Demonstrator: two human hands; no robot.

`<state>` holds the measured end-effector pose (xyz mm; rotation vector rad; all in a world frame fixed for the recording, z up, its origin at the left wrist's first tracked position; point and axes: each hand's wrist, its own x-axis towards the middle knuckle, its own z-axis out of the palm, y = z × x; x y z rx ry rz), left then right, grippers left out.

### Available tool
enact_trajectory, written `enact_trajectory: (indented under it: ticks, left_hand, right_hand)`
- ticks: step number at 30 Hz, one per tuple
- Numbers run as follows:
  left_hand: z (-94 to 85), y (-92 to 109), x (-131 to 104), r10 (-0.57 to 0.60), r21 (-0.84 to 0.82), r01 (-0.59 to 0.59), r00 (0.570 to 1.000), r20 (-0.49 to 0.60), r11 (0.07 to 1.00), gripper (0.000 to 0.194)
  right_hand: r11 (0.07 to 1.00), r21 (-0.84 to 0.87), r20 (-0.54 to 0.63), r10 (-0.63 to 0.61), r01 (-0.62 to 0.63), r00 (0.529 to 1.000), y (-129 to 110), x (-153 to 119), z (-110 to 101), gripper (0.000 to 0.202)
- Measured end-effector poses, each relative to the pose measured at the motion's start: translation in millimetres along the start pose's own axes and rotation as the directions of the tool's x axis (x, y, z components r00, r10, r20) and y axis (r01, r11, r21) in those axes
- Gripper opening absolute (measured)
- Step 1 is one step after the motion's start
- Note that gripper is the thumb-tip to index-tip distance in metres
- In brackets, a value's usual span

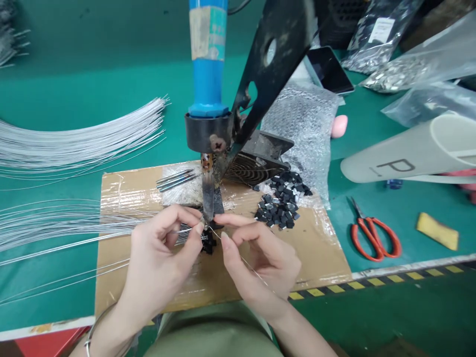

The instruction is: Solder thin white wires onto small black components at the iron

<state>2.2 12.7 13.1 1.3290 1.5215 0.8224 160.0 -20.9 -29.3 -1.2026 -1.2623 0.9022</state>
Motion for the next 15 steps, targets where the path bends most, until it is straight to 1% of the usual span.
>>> enact_trajectory:
  ticks: [4,10,15]
  left_hand:
    - [-0.8,-1.0,-0.8,0.007,-0.004,-0.007,1.0,0.001,1.0,0.011]
    - [-0.5,0.8,-1.6,0.011,0.002,-0.011,1.0,-0.01,1.0,0.011]
    - [3.2,3.6,3.6,0.017,-0.013,-0.017,1.0,-0.01,1.0,0.012]
  right_hand:
    - [1.0,-0.016,-0.006,-0.005,0.005,1.0,0.4,-0.4,0.9,0.018]
    - [1.0,0.023,-0.015,-0.007,0.007,1.0,0.0,-1.4,1.1,0.022]
    - [0.998,0.055,-0.01,0.025,-0.024,1.0,1.7,-1.5,3.3,0.023]
